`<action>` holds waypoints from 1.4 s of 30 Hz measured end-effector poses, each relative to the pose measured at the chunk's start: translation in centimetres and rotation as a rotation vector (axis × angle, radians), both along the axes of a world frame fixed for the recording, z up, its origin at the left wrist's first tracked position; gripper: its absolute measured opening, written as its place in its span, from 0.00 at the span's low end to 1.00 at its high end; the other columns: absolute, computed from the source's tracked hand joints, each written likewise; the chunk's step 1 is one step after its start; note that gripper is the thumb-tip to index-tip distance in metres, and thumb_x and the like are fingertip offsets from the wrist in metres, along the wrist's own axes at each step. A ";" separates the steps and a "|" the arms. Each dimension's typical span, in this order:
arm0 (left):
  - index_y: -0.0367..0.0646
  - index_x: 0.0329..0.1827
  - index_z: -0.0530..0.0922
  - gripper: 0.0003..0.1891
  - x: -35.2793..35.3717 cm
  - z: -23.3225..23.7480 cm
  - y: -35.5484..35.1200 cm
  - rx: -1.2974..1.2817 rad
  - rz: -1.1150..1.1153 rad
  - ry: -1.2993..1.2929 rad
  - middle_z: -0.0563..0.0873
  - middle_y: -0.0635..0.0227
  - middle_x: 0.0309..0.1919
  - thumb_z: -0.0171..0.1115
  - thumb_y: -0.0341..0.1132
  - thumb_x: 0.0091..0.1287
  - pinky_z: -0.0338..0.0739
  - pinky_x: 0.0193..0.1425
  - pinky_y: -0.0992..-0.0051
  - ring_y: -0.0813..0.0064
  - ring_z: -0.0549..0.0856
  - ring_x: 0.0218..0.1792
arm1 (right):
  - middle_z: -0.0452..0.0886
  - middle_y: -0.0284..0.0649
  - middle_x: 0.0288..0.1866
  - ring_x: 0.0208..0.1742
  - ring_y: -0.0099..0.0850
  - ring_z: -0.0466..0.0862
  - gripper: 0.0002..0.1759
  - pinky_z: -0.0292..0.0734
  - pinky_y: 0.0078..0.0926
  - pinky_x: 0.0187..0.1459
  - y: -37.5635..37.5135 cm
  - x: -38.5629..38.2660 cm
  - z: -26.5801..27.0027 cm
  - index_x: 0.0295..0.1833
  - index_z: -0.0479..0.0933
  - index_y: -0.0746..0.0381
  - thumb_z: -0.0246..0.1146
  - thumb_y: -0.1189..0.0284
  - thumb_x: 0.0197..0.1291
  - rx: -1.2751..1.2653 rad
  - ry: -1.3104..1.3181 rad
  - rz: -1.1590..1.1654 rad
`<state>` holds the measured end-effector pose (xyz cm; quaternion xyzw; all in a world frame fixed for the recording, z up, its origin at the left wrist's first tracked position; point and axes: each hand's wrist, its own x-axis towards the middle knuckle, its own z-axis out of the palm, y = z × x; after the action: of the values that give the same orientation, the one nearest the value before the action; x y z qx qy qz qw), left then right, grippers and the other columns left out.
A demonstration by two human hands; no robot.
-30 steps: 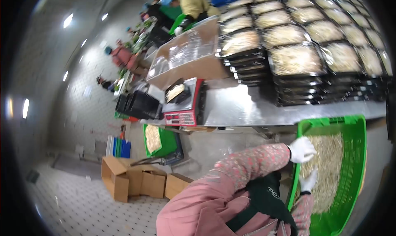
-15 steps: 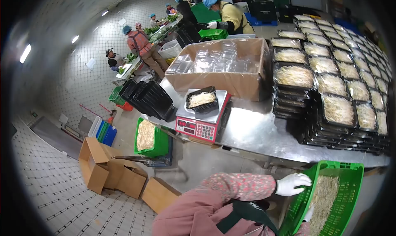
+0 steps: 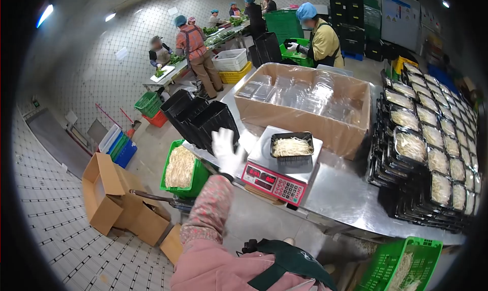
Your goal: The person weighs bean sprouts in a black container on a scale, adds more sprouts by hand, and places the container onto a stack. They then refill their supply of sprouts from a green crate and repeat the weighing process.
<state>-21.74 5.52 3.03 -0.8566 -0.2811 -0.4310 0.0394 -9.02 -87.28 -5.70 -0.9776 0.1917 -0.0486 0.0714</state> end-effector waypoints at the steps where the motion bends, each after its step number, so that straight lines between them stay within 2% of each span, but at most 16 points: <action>1: 0.40 0.77 0.60 0.42 -0.6 2.1 1.6 -0.090 0.208 0.055 0.56 0.54 0.79 0.66 0.48 0.62 0.46 0.79 0.45 0.45 0.48 0.80 | 0.58 0.41 0.74 0.71 0.37 0.57 0.32 0.53 0.37 0.70 1.4 -0.2 1.7 0.76 0.55 0.61 0.46 0.56 0.73 0.001 -0.025 -0.009; 4: 0.40 0.78 0.59 0.41 -2.1 2.0 9.8 -0.039 0.398 0.177 0.58 0.54 0.78 0.61 0.50 0.66 0.47 0.79 0.43 0.47 0.48 0.80 | 0.51 0.40 0.81 0.79 0.36 0.50 0.34 0.46 0.37 0.77 4.7 -0.6 5.8 0.80 0.50 0.60 0.42 0.55 0.75 0.004 -0.059 -0.017; 6: 0.44 0.73 0.68 0.31 -2.6 0.2 13.7 -0.081 0.420 0.360 0.74 0.56 0.67 0.59 0.46 0.68 0.54 0.76 0.43 0.52 0.65 0.74 | 0.47 0.40 0.85 0.84 0.36 0.46 0.35 0.41 0.38 0.81 7.7 0.1 7.8 0.83 0.47 0.59 0.39 0.54 0.77 0.013 -0.072 0.008; 9: 0.51 0.52 0.84 0.13 -2.4 0.5 16.2 -0.022 0.395 0.319 0.86 0.68 0.39 0.56 0.36 0.69 0.63 0.71 0.45 0.63 0.83 0.47 | 0.46 0.37 0.86 0.84 0.32 0.46 0.35 0.39 0.34 0.82 10.4 2.0 8.9 0.83 0.46 0.59 0.39 0.55 0.77 0.017 -0.162 0.119; 12: 0.55 0.45 0.88 0.11 -2.0 1.7 16.4 -0.126 0.433 0.300 0.87 0.68 0.40 0.58 0.35 0.65 0.63 0.68 0.51 0.63 0.83 0.48 | 0.46 0.38 0.86 0.84 0.33 0.45 0.36 0.37 0.35 0.82 9.3 5.2 6.7 0.83 0.46 0.58 0.43 0.54 0.76 0.050 -0.471 0.478; 18: 0.52 0.35 0.86 0.07 -2.0 4.7 15.7 -0.067 0.446 -0.175 0.87 0.70 0.37 0.70 0.30 0.54 0.67 0.64 0.62 0.65 0.83 0.46 | 0.54 0.39 0.76 0.72 0.33 0.54 0.35 0.47 0.33 0.72 11.7 6.6 3.9 0.78 0.52 0.60 0.49 0.58 0.71 0.398 -0.339 0.397; 22: 0.43 0.36 0.85 0.07 3.6 10.7 4.8 0.022 0.002 -0.484 0.86 0.62 0.35 0.69 0.24 0.54 0.78 0.49 0.64 0.62 0.84 0.41 | 0.60 0.39 0.69 0.64 0.33 0.60 0.33 0.55 0.33 0.65 14.5 7.2 3.0 0.75 0.57 0.61 0.53 0.61 0.67 0.704 -0.283 0.350; 24: 0.41 0.35 0.84 0.06 8.2 10.5 -4.7 -0.435 -0.393 -0.623 0.85 0.61 0.34 0.67 0.23 0.55 0.78 0.48 0.66 0.64 0.84 0.41 | 0.63 0.39 0.66 0.61 0.33 0.63 0.33 0.58 0.32 0.62 16.0 7.3 2.9 0.73 0.59 0.62 0.55 0.62 0.65 0.898 -0.242 0.320; 26: 0.45 0.38 0.84 0.08 11.2 8.4 -12.6 -0.380 -0.656 -0.125 0.85 0.62 0.36 0.67 0.25 0.56 0.78 0.47 0.65 0.63 0.84 0.39 | 0.65 0.39 0.63 0.57 0.33 0.66 0.32 0.62 0.32 0.58 17.7 7.3 3.1 0.71 0.61 0.62 0.57 0.64 0.63 1.112 -0.195 0.282; 27: 0.47 0.38 0.85 0.09 13.8 4.1 -15.1 -0.276 -0.888 -0.075 0.85 0.64 0.35 0.69 0.28 0.54 0.77 0.47 0.61 0.60 0.83 0.40 | 0.67 0.39 0.61 0.55 0.33 0.67 0.32 0.63 0.32 0.57 18.6 7.2 3.3 0.70 0.62 0.63 0.57 0.64 0.62 1.220 -0.174 0.255; 30: 0.48 0.37 0.85 0.08 18.0 -4.5 -23.8 -0.428 -1.062 0.173 0.85 0.67 0.35 0.68 0.30 0.54 0.76 0.53 0.61 0.60 0.83 0.44 | 0.71 0.40 0.56 0.49 0.33 0.72 0.31 0.69 0.31 0.52 20.7 6.7 4.0 0.68 0.65 0.64 0.60 0.67 0.60 1.506 -0.112 0.184; 35: 0.51 0.40 0.83 0.08 22.5 -14.4 -26.3 -0.453 -0.922 0.568 0.81 0.68 0.39 0.64 0.30 0.58 0.70 0.61 0.55 0.61 0.79 0.52 | 0.78 0.40 0.48 0.39 0.32 0.79 0.30 0.78 0.30 0.43 23.6 6.6 4.7 0.64 0.71 0.66 0.65 0.70 0.55 1.770 -0.027 0.150; 37: 0.51 0.47 0.83 0.14 23.2 -16.0 -25.5 -0.393 -0.900 0.742 0.82 0.65 0.47 0.65 0.32 0.57 0.68 0.66 0.51 0.59 0.77 0.59 | 0.79 0.39 0.45 0.37 0.30 0.80 0.32 0.79 0.28 0.41 25.2 7.7 3.7 0.64 0.70 0.66 0.67 0.71 0.52 1.756 -0.021 0.264; 40: 0.49 0.61 0.78 0.27 20.4 -9.5 -25.1 -0.211 -0.839 0.651 0.77 0.61 0.61 0.71 0.36 0.56 0.63 0.72 0.51 0.54 0.69 0.70 | 0.78 0.40 0.49 0.39 0.30 0.81 0.37 0.81 0.28 0.41 26.4 11.4 0.6 0.67 0.68 0.67 0.67 0.75 0.47 1.622 0.041 0.428; 41: 0.49 0.69 0.71 0.36 20.1 -9.2 -24.1 -0.340 -0.949 0.656 0.72 0.59 0.67 0.73 0.37 0.54 0.59 0.77 0.51 0.50 0.62 0.76 | 0.78 0.41 0.51 0.40 0.31 0.82 0.38 0.81 0.29 0.42 27.1 11.9 -0.4 0.67 0.68 0.67 0.67 0.77 0.45 1.567 0.076 0.465; 42: 0.47 0.64 0.75 0.31 19.9 -9.8 -22.9 -0.377 -1.061 0.390 0.75 0.59 0.64 0.72 0.36 0.54 0.63 0.74 0.50 0.50 0.66 0.73 | 0.79 0.41 0.52 0.42 0.30 0.82 0.39 0.81 0.27 0.44 29.2 12.0 -0.6 0.67 0.68 0.68 0.67 0.78 0.44 1.630 -0.014 0.514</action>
<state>-1.79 -17.42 -6.75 -0.9356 0.1262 -0.1690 -0.2832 2.99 -58.12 -6.27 -0.6335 -0.0616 0.1160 0.7625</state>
